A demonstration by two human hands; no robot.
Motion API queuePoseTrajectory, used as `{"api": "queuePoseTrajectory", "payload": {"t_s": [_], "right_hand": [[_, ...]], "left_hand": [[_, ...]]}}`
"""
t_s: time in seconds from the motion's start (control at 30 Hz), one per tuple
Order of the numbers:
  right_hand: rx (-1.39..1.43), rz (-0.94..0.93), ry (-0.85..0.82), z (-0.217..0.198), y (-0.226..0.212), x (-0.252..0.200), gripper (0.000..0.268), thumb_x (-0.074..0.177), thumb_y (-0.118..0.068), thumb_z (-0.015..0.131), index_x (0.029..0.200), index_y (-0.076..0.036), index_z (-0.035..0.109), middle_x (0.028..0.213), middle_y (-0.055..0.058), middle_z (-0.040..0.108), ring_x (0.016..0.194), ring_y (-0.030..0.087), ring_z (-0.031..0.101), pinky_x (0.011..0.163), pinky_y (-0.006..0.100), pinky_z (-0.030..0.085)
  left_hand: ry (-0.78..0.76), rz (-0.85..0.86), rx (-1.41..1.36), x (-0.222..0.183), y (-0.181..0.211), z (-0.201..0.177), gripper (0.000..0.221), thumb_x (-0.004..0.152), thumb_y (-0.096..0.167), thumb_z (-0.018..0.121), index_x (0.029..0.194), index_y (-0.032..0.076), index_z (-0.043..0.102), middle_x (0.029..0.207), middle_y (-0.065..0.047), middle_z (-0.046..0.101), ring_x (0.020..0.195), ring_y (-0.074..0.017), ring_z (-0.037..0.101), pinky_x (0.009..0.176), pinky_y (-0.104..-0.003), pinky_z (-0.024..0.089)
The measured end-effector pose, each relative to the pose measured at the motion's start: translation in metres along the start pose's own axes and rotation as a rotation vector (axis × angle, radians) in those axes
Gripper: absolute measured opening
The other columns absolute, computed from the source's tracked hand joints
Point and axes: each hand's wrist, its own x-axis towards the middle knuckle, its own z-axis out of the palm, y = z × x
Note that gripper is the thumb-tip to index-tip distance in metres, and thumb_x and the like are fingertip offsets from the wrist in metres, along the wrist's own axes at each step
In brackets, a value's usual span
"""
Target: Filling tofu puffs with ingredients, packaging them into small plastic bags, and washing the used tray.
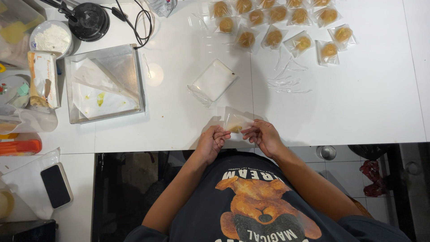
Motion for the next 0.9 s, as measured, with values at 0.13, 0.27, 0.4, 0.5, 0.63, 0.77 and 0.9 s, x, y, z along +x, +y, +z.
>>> {"api": "queuePoseTrajectory", "payload": {"t_s": [0.13, 0.27, 0.4, 0.5, 0.63, 0.77, 0.9], "right_hand": [[-0.094, 0.001, 0.024, -0.002, 0.002, -0.003, 0.015, 0.100, -0.010, 0.056, 0.091, -0.001, 0.064, 0.082, 0.027, 0.076, 0.064, 0.029, 0.076, 0.049, 0.024, 0.055], [-0.183, -0.025, 0.014, -0.008, 0.003, -0.006, 0.011, 0.093, -0.002, 0.059, 0.088, 0.002, 0.067, 0.078, 0.029, 0.074, 0.064, 0.029, 0.076, 0.050, 0.024, 0.056], [-0.226, -0.019, -0.010, -0.007, -0.005, -0.015, 0.006, 0.087, 0.000, 0.073, 0.086, 0.004, 0.068, 0.077, 0.028, 0.075, 0.065, 0.028, 0.077, 0.051, 0.024, 0.057], [-0.283, 0.016, -0.040, -0.011, -0.006, -0.016, 0.014, 0.080, 0.003, 0.078, 0.092, 0.003, 0.070, 0.079, 0.023, 0.075, 0.070, 0.027, 0.077, 0.056, 0.024, 0.059], [-0.271, 0.094, -0.033, -0.008, -0.016, -0.023, 0.025, 0.078, 0.005, 0.081, 0.099, 0.003, 0.068, 0.084, 0.018, 0.076, 0.076, 0.025, 0.077, 0.064, 0.026, 0.062], [-0.202, 0.150, -0.010, -0.012, -0.018, -0.022, 0.038, 0.080, 0.007, 0.081, 0.114, 0.005, 0.066, 0.091, 0.015, 0.075, 0.079, 0.025, 0.076, 0.069, 0.029, 0.065], [-0.189, 0.135, 0.034, -0.006, -0.022, -0.017, 0.050, 0.080, 0.009, 0.080, 0.126, 0.002, 0.062, 0.088, 0.014, 0.073, 0.078, 0.024, 0.076, 0.070, 0.029, 0.065]], "left_hand": [[0.112, -0.110, 0.034, 0.008, -0.004, 0.000, 0.020, 0.092, 0.021, 0.075, 0.085, 0.006, 0.063, 0.084, -0.016, 0.074, 0.068, -0.0191, 0.076, 0.047, -0.013, 0.052], [0.148, -0.202, 0.027, 0.015, -0.007, -0.005, 0.016, 0.085, 0.007, 0.078, 0.085, 0.004, 0.063, 0.079, -0.013, 0.070, 0.070, -0.0237, 0.077, 0.048, -0.016, 0.056], [0.182, -0.284, 0.122, 0.017, -0.006, -0.011, 0.021, 0.083, 0.021, 0.076, 0.086, 0.004, 0.064, 0.085, -0.015, 0.074, 0.070, -0.0189, 0.076, 0.048, -0.014, 0.055], [0.157, -0.263, 0.197, 0.027, -0.017, -0.021, 0.024, 0.080, 0.006, 0.081, 0.098, -0.002, 0.068, 0.079, -0.011, 0.068, 0.065, -0.0207, 0.077, 0.050, -0.016, 0.058], [0.145, -0.190, 0.297, -0.006, 0.011, 0.002, 0.027, 0.075, -0.005, 0.080, 0.100, -0.008, 0.069, 0.078, -0.013, 0.066, 0.062, -0.0167, 0.072, 0.052, -0.015, 0.058], [0.095, -0.091, 0.377, -0.008, 0.022, 0.001, 0.042, 0.071, -0.005, 0.087, 0.109, -0.003, 0.071, 0.085, -0.016, 0.069, 0.065, -0.0154, 0.071, 0.055, -0.015, 0.059], [0.110, 0.001, 0.416, -0.007, 0.018, 0.007, 0.034, 0.073, -0.006, 0.086, 0.103, 0.001, 0.074, 0.084, -0.013, 0.068, 0.065, -0.0127, 0.067, 0.059, -0.015, 0.058]]}}
